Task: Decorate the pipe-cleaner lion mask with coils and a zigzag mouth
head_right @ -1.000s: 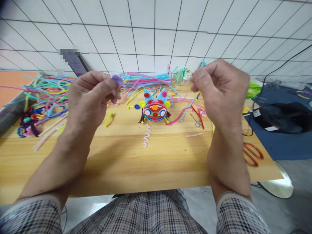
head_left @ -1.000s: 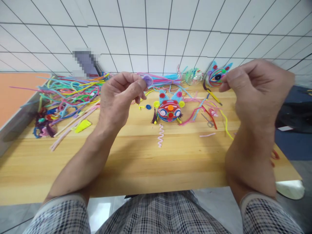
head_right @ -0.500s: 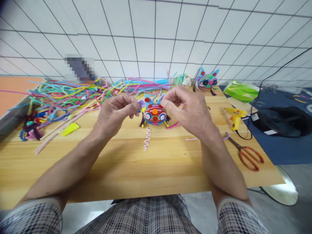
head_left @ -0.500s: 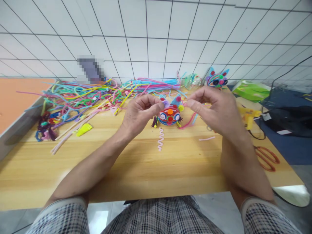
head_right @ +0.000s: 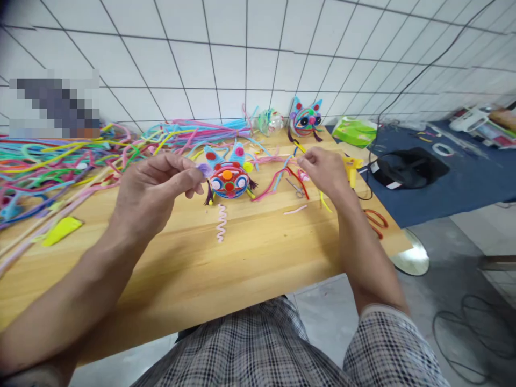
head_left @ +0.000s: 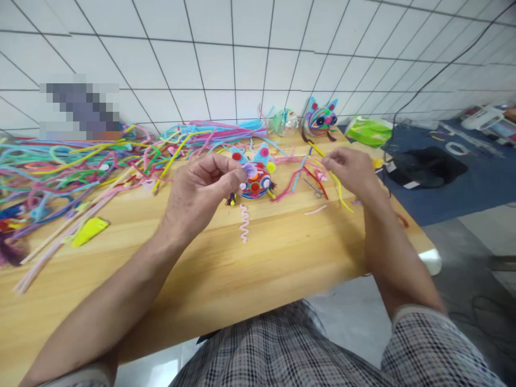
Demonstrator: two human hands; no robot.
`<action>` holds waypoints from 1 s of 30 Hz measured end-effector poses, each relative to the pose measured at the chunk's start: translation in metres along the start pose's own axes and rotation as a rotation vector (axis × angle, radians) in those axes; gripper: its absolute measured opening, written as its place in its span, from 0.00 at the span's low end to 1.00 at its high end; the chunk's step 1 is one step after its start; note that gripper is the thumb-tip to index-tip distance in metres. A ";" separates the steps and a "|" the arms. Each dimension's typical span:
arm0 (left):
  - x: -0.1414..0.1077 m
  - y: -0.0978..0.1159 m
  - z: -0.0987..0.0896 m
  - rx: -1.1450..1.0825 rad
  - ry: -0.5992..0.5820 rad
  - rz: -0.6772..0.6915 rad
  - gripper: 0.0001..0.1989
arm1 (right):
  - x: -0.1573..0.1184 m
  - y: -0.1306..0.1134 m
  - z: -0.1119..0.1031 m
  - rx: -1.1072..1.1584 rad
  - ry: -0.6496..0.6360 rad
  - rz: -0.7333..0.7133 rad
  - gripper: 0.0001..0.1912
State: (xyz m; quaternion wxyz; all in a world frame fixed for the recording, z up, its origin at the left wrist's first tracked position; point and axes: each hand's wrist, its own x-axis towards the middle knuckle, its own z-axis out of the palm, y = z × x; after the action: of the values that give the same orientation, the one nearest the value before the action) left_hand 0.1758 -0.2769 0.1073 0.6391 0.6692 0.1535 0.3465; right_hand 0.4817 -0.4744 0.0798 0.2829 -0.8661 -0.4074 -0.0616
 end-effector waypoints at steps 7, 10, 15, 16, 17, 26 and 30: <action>-0.019 -0.019 0.030 -0.005 -0.111 -0.156 0.16 | -0.026 0.025 0.027 -0.420 -0.409 0.075 0.09; -0.033 -0.032 0.031 0.008 -0.145 -0.262 0.17 | -0.028 0.019 0.032 -0.501 -0.462 0.094 0.13; -0.057 -0.057 0.013 0.010 -0.102 -0.381 0.22 | -0.028 0.021 0.036 -0.454 -0.471 0.091 0.13; -0.061 -0.063 0.009 0.005 -0.083 -0.388 0.22 | -0.028 0.024 0.037 -0.427 -0.444 0.089 0.13; -0.065 -0.069 0.005 0.000 -0.067 -0.390 0.22 | -0.028 0.026 0.039 -0.394 -0.408 0.083 0.12; -0.070 -0.099 -0.006 -0.040 0.117 -0.405 0.24 | -0.039 -0.020 0.035 0.033 -0.203 -0.207 0.08; -0.066 -0.100 -0.009 -0.045 0.172 -0.375 0.21 | -0.056 -0.067 0.038 0.097 -0.383 -0.372 0.08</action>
State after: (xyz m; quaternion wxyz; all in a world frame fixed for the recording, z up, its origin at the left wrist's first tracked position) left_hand 0.1463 -0.2996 -0.0068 0.6920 0.5824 0.3214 0.2806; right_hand 0.3909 -0.4575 0.0590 0.2256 -0.7577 -0.6082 0.0718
